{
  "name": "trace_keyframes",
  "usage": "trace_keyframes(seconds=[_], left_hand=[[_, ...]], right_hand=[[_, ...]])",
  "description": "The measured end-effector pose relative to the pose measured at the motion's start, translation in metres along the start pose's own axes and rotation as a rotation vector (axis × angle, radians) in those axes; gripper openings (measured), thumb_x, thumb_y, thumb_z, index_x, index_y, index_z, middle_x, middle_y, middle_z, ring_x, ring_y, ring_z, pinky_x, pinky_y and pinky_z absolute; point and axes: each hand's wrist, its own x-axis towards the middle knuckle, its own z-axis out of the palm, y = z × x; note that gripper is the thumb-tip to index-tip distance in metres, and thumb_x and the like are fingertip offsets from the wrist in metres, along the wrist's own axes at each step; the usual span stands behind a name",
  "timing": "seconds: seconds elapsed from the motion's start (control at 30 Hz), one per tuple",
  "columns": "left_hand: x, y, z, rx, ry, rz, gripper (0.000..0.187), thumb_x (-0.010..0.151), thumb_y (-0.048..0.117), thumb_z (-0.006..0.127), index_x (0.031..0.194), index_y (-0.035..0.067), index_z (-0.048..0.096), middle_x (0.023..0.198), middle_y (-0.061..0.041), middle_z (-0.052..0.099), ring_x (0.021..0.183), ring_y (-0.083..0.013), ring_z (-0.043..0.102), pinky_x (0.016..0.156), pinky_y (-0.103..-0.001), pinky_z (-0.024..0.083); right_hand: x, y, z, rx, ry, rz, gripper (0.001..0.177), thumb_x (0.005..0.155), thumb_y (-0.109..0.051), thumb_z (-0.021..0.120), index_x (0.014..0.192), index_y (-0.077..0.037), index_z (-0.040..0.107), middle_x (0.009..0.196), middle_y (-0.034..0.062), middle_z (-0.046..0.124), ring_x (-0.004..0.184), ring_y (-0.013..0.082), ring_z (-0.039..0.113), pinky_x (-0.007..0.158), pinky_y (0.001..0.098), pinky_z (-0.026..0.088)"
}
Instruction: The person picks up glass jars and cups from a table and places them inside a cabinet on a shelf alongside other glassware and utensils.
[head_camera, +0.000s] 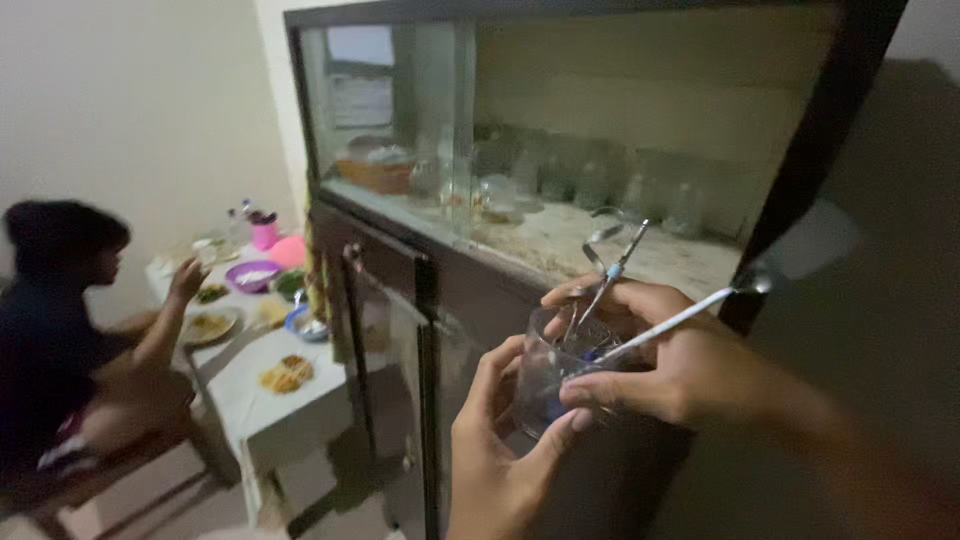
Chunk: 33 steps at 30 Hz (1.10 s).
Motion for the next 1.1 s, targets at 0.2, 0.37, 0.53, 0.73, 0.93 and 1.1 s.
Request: trace_keyframes(seconds=[0.2, 0.37, 0.53, 0.73, 0.93, 1.1], left_hand=[[0.06, 0.007, -0.037, -0.096, -0.127, 0.135, 0.05, 0.074, 0.01, 0.074, 0.118, 0.001, 0.052, 0.1, -0.011, 0.069, 0.094, -0.0126, 0.065, 0.082, -0.025, 0.051], [0.112, 0.021, -0.05, 0.102, -0.218, 0.238, 0.041, 0.077, 0.015, 0.073, 0.111, 0.0, 0.056, 0.084, -0.008, 0.072, 0.075, -0.0092, 0.063, 0.066, -0.024, 0.052], [0.15, 0.011, -0.037, 0.002, -0.351, 0.226, 0.044, 0.078, 0.021, 0.069, 0.115, 0.001, 0.055, 0.089, -0.008, 0.073, 0.076, -0.0107, 0.07, 0.065, -0.025, 0.054], [0.198, -0.03, -0.004, 0.112, -0.522, 0.178, 0.052, 0.075, 0.028, 0.068, 0.119, 0.006, 0.051, 0.091, -0.011, 0.072, 0.076, -0.0155, 0.071, 0.064, -0.03, 0.055], [0.271, -0.063, 0.037, 0.219, -0.802, 0.271, 0.053, 0.074, 0.04, 0.066, 0.114, 0.007, 0.058, 0.088, -0.012, 0.073, 0.077, -0.0202, 0.07, 0.065, -0.035, 0.054], [0.332, -0.092, 0.075, 0.303, -1.033, 0.372, 0.056, 0.08, 0.052, 0.059, 0.109, 0.005, 0.064, 0.091, -0.013, 0.071, 0.085, -0.0223, 0.067, 0.075, -0.04, 0.051]], right_hand=[[0.051, -0.013, 0.004, -0.097, 0.184, 0.137, 0.061, 0.073, -0.034, 0.076, 0.123, -0.004, 0.058, 0.104, 0.0087, 0.068, 0.098, 0.0192, 0.065, 0.086, 0.0345, 0.052], [0.089, -0.024, -0.012, -0.262, 0.327, 0.412, 0.062, 0.066, -0.038, 0.075, 0.117, -0.007, 0.06, 0.093, 0.0072, 0.07, 0.088, 0.0171, 0.068, 0.08, 0.0326, 0.055], [0.099, -0.013, -0.03, -0.143, 0.386, 0.375, 0.059, 0.07, -0.036, 0.076, 0.115, -0.001, 0.062, 0.081, 0.0137, 0.073, 0.074, 0.0201, 0.07, 0.068, 0.0349, 0.058], [0.107, 0.017, -0.055, -0.472, 0.481, 0.479, 0.061, 0.064, -0.037, 0.078, 0.111, -0.001, 0.059, 0.082, 0.0047, 0.072, 0.076, 0.009, 0.069, 0.071, 0.025, 0.054], [0.13, 0.031, -0.07, -0.449, 0.714, 0.799, 0.067, 0.061, -0.04, 0.08, 0.112, -0.001, 0.058, 0.088, 0.0098, 0.071, 0.078, 0.0176, 0.067, 0.073, 0.0316, 0.054], [0.151, 0.045, -0.096, -0.578, 0.852, 1.142, 0.084, 0.069, -0.039, 0.08, 0.129, 0.002, 0.038, 0.101, 0.0182, 0.062, 0.091, 0.0227, 0.065, 0.082, 0.0368, 0.05]])
